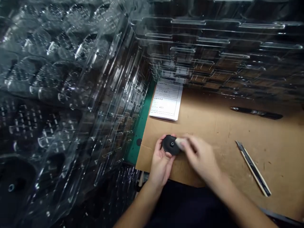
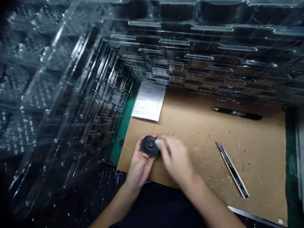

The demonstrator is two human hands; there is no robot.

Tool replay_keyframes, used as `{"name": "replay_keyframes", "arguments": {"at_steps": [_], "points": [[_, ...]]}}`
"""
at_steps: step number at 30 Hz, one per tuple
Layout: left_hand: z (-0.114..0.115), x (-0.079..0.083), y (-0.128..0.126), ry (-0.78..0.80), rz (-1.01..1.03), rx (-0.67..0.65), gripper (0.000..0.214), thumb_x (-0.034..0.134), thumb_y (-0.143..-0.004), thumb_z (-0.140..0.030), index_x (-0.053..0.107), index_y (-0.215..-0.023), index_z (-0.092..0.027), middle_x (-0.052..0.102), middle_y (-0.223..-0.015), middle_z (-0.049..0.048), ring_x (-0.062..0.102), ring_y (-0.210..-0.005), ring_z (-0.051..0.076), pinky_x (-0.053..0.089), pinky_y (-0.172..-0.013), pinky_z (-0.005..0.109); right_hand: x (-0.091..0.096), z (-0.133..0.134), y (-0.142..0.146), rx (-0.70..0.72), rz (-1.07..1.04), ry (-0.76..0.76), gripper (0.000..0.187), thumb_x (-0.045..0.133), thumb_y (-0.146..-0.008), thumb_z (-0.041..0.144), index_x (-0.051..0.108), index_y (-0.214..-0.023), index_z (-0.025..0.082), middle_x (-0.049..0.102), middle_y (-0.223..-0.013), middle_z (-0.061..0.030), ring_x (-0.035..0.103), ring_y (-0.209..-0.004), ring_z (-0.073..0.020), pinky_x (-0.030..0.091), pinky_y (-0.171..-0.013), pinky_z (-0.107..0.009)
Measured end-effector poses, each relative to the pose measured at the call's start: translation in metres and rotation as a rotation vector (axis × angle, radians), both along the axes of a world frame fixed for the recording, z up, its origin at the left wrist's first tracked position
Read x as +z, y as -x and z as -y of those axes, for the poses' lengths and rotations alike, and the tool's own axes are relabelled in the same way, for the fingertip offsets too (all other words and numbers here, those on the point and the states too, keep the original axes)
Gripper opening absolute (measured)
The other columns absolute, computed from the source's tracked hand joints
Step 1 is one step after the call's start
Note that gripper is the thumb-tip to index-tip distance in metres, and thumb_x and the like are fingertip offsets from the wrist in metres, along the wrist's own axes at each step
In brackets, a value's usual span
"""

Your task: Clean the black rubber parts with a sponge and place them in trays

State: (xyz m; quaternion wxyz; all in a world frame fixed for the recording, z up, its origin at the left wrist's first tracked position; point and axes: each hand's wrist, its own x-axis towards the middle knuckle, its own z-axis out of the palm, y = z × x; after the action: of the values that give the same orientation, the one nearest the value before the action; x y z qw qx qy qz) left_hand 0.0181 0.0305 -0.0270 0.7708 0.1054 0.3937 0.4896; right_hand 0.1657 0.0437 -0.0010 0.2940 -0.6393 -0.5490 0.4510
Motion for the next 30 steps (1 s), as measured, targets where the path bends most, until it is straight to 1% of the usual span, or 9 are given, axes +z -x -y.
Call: {"name": "replay_keyframes", "arguments": {"at_steps": [4,7,12,16,18,22,24,27,30], "points": [[0.001,-0.002,0.0,0.004,0.009,-0.004,0.053,0.069,-0.075,-0.022,0.044,-0.121,-0.026,0.048,-0.131,0.0105,0.046,-0.122,0.026,0.039,-0.101,0.036,0.001,0.006,0.011,0.087,0.041,-0.062,0.018,0.047,-0.088,0.027,0.063,-0.096,0.024,0.067,-0.091,0.0006,0.062,-0.076,-0.0128,0.047,-0.069,-0.023],[0.001,-0.004,0.0,0.009,0.016,0.018,0.051,0.07,-0.074,-0.019,0.046,-0.119,-0.026,0.05,-0.129,0.0101,0.046,-0.122,0.024,0.039,-0.1,0.033,0.003,0.008,0.01,0.053,0.079,-0.065,0.017,0.048,-0.087,0.023,0.062,-0.096,0.021,0.066,-0.093,0.0,0.061,-0.085,-0.0133,0.045,-0.076,-0.023],[0.0,-0.004,0.001,0.006,0.035,-0.008,0.048,0.067,-0.077,-0.017,0.046,-0.119,-0.026,0.048,-0.13,0.0106,0.047,-0.121,0.025,0.04,-0.099,0.033,0.005,0.006,0.008,0.075,0.079,-0.003,0.015,0.051,-0.086,0.023,0.064,-0.093,0.023,0.066,-0.082,0.0034,0.055,-0.059,-0.008,0.042,-0.055,-0.019],[-0.001,-0.002,0.002,0.018,0.03,-0.018,0.048,0.066,-0.077,-0.015,0.044,-0.119,-0.026,0.048,-0.131,0.0107,0.047,-0.121,0.024,0.039,-0.1,0.033,0.006,0.006,0.01,0.07,0.111,-0.052,0.016,0.05,-0.086,0.021,0.063,-0.096,0.021,0.067,-0.09,0.0012,0.061,-0.078,-0.0108,0.045,-0.069,-0.02],[-0.001,-0.001,0.001,0.026,0.044,-0.029,0.046,0.064,-0.079,-0.015,0.044,-0.119,-0.027,0.047,-0.132,0.0105,0.048,-0.12,0.025,0.039,-0.1,0.037,0.007,0.007,0.011,0.1,0.097,-0.067,0.016,0.05,-0.087,0.021,0.064,-0.095,0.022,0.067,-0.091,0.0017,0.062,-0.08,-0.0106,0.046,-0.07,-0.019],[-0.001,-0.001,0.001,-0.008,0.019,0.0,0.047,0.065,-0.077,-0.015,0.045,-0.119,-0.024,0.05,-0.13,0.0108,0.046,-0.122,0.022,0.038,-0.1,0.031,0.005,0.009,0.012,0.036,0.178,-0.102,0.016,0.049,-0.087,0.021,0.064,-0.092,0.019,0.067,-0.088,-0.0012,0.062,-0.082,-0.0136,0.046,-0.072,-0.023],[-0.002,-0.002,0.001,-0.002,0.037,-0.014,0.047,0.065,-0.078,-0.017,0.045,-0.119,-0.025,0.05,-0.13,0.0101,0.047,-0.121,0.024,0.038,-0.101,0.033,0.004,0.01,0.011,0.072,0.142,-0.125,0.017,0.048,-0.087,0.019,0.063,-0.094,0.019,0.067,-0.089,-0.0009,0.061,-0.084,-0.0126,0.046,-0.076,-0.023],[-0.004,-0.001,0.002,-0.006,0.071,-0.044,0.047,0.064,-0.079,-0.017,0.044,-0.121,-0.025,0.048,-0.131,0.0108,0.047,-0.121,0.026,0.035,-0.103,0.038,0.003,0.005,0.003,0.082,0.124,-0.132,0.015,0.05,-0.087,0.021,0.065,-0.092,0.02,0.068,-0.085,0.0011,0.061,-0.074,-0.0106,0.047,-0.069,-0.021],[-0.005,0.005,0.004,0.017,0.076,-0.056,0.052,0.061,-0.081,-0.017,0.04,-0.128,-0.024,0.048,-0.132,0.0126,0.046,-0.122,0.025,0.032,-0.106,0.041,0.011,-0.004,-0.004,-0.04,0.198,-0.134,0.017,0.052,-0.087,0.025,0.065,-0.097,0.02,0.067,-0.088,-0.0005,0.059,-0.067,-0.0109,0.045,-0.061,-0.022]]}}
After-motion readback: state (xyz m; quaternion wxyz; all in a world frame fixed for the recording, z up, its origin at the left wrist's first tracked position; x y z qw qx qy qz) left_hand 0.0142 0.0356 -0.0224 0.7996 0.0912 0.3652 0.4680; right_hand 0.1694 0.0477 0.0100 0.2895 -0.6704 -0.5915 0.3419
